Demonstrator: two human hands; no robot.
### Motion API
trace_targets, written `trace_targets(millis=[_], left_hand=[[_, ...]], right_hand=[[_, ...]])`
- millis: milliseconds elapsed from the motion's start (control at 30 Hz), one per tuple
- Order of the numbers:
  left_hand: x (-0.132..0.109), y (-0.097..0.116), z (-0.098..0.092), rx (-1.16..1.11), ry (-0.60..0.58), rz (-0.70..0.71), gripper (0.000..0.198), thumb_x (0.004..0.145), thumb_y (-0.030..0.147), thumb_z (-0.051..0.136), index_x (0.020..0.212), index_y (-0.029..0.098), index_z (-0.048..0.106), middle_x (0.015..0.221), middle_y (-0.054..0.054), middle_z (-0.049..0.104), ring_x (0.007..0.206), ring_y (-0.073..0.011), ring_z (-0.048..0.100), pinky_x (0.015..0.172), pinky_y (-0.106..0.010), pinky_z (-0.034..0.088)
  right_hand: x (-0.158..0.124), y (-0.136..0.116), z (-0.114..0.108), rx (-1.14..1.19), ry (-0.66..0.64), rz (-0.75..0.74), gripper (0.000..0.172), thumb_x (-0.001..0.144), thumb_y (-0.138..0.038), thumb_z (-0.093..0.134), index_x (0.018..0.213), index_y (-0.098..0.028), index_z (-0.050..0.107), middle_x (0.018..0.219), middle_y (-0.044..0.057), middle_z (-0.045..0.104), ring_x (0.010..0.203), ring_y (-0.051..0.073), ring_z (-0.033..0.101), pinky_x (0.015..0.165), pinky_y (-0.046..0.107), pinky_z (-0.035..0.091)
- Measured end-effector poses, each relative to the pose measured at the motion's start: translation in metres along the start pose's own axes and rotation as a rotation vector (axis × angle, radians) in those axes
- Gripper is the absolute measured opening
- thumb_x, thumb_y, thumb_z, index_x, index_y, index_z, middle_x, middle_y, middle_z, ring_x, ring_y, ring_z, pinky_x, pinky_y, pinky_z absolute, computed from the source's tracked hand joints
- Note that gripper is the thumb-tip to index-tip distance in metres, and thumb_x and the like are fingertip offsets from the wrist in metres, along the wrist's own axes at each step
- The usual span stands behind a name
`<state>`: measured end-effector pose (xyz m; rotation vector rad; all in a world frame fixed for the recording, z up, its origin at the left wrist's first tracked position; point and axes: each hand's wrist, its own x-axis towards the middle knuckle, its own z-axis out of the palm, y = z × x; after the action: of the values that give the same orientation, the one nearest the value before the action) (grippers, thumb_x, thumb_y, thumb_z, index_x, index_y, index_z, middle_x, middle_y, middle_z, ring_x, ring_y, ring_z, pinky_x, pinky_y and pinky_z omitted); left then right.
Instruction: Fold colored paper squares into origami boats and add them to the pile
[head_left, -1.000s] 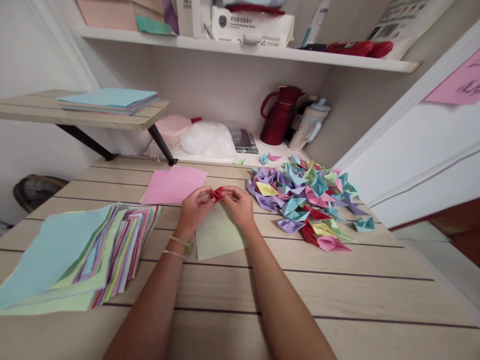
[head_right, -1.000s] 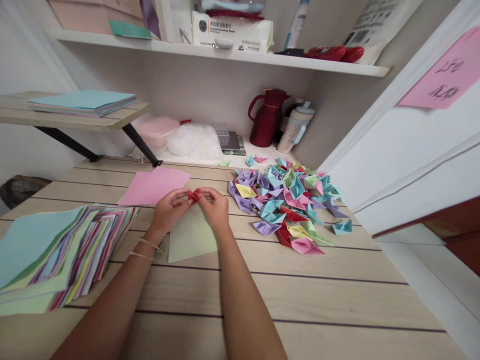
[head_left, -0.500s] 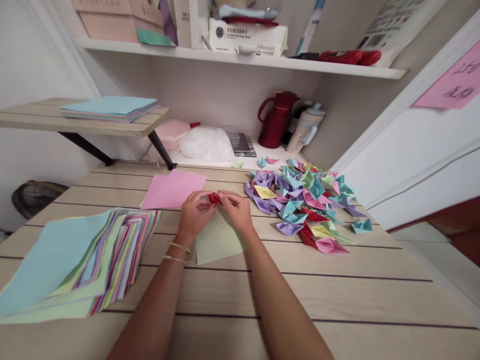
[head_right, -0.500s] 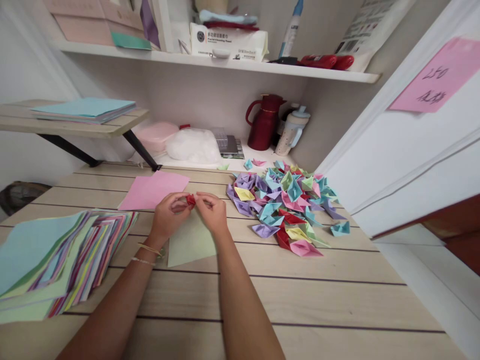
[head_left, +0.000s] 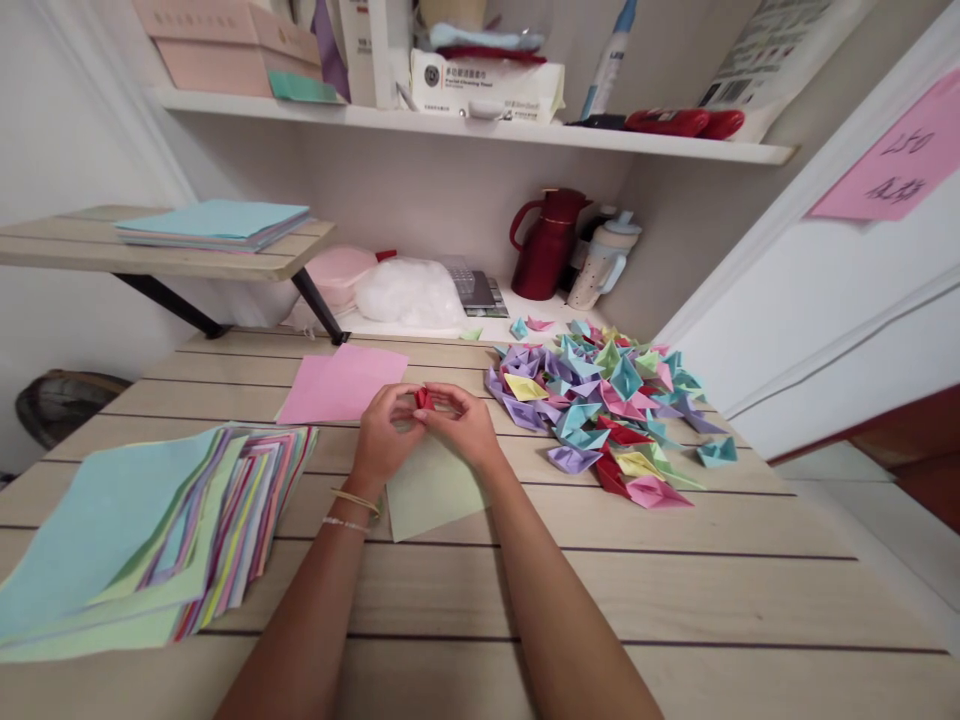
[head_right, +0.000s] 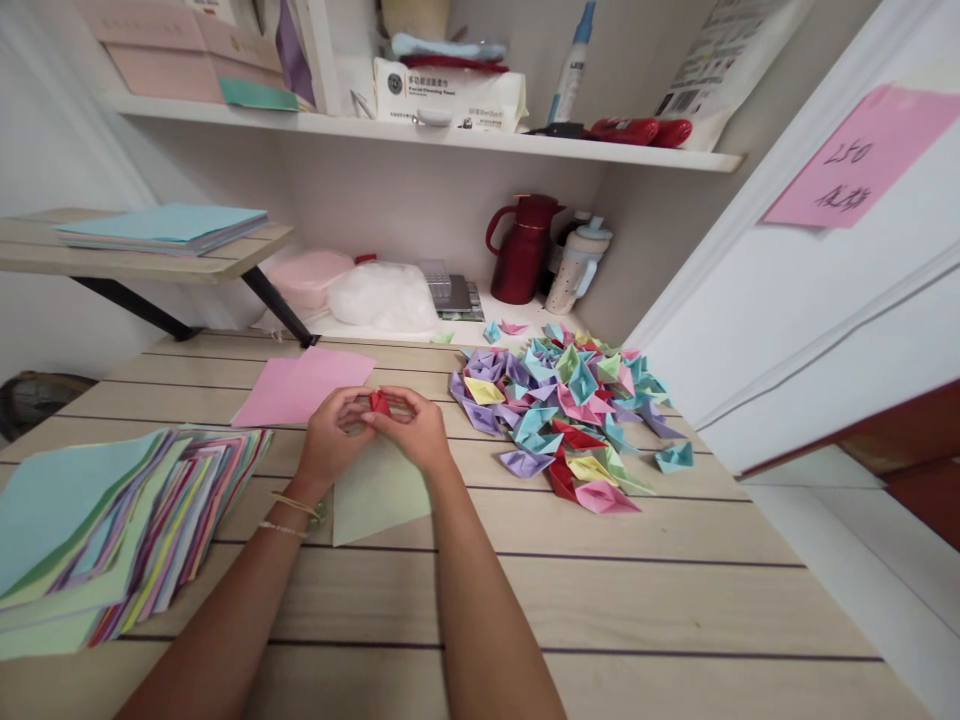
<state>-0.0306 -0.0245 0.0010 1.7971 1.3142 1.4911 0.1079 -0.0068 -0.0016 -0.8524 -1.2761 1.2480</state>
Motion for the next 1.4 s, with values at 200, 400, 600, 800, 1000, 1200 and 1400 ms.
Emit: trace_targets(millis=[200,400,600,800,1000,1200,1400], left_hand=[[0.001,0.0,-0.002,0.113,0.052,0.02,0.036,0.071,0.019,0.065,0.107,0.02,0.06,0.105,-0.007,0.064,0.097,-0.0204,0.061,0.082,-0.032,0.051],[0.002,-0.004,-0.003,0.115,0.135,-0.027,0.04,0.067,0.014,0.065,0.106,0.02,0.061,0.104,-0.005,0.063,0.094,-0.019,0.061,0.081,-0.031,0.051],[0.002,-0.006,-0.003,-0.037,0.05,-0.074,0.043,0.068,0.017,0.068,0.11,0.019,0.059,0.106,-0.008,0.064,0.096,-0.0201,0.062,0.081,-0.031,0.05],[0.002,0.003,-0.004,-0.099,-0.077,-0.108,0.033,0.071,0.023,0.068,0.104,0.02,0.062,0.105,-0.006,0.068,0.098,-0.0193,0.062,0.091,-0.034,0.045],[0.006,-0.001,-0.004,-0.224,0.112,-0.248,0.041,0.06,0.025,0.076,0.098,0.017,0.063,0.093,-0.005,0.068,0.082,-0.0164,0.064,0.073,-0.027,0.05],[0.008,-0.002,-0.006,-0.255,0.124,-0.306,0.027,0.063,0.031,0.075,0.083,0.015,0.066,0.076,-0.002,0.067,0.066,-0.012,0.059,0.065,-0.023,0.047],[0.009,-0.002,-0.005,-0.267,0.161,-0.303,0.026,0.066,0.04,0.072,0.073,0.016,0.064,0.071,-0.001,0.066,0.064,-0.013,0.058,0.063,-0.024,0.046]], right_hand=[[0.0,-0.001,0.001,0.064,-0.012,-0.003,0.056,0.058,-0.033,0.081,0.11,-0.021,0.065,0.102,0.006,0.071,0.095,0.02,0.067,0.086,0.034,0.054],[0.008,0.006,-0.004,0.206,0.221,0.016,0.03,0.069,-0.043,0.071,0.086,-0.018,0.069,0.078,0.006,0.072,0.071,0.018,0.068,0.075,0.037,0.056],[0.004,-0.002,-0.003,0.169,0.136,-0.037,0.047,0.063,-0.033,0.078,0.107,-0.022,0.065,0.11,0.008,0.068,0.096,0.019,0.065,0.087,0.033,0.052],[0.001,-0.006,-0.001,0.237,-0.047,0.072,0.057,0.061,-0.033,0.079,0.114,-0.022,0.06,0.103,0.007,0.07,0.093,0.02,0.067,0.084,0.035,0.054],[0.008,0.006,-0.006,0.21,0.141,0.062,0.044,0.054,-0.034,0.082,0.091,-0.019,0.064,0.074,0.001,0.068,0.065,0.014,0.064,0.067,0.029,0.055],[0.008,0.006,-0.008,0.188,0.251,0.083,0.034,0.058,-0.038,0.08,0.078,-0.017,0.062,0.067,0.0,0.066,0.059,0.012,0.06,0.057,0.025,0.049],[0.008,0.004,-0.008,0.141,0.302,0.009,0.03,0.063,-0.039,0.075,0.07,-0.019,0.054,0.061,-0.005,0.059,0.055,0.009,0.053,0.055,0.021,0.043]])
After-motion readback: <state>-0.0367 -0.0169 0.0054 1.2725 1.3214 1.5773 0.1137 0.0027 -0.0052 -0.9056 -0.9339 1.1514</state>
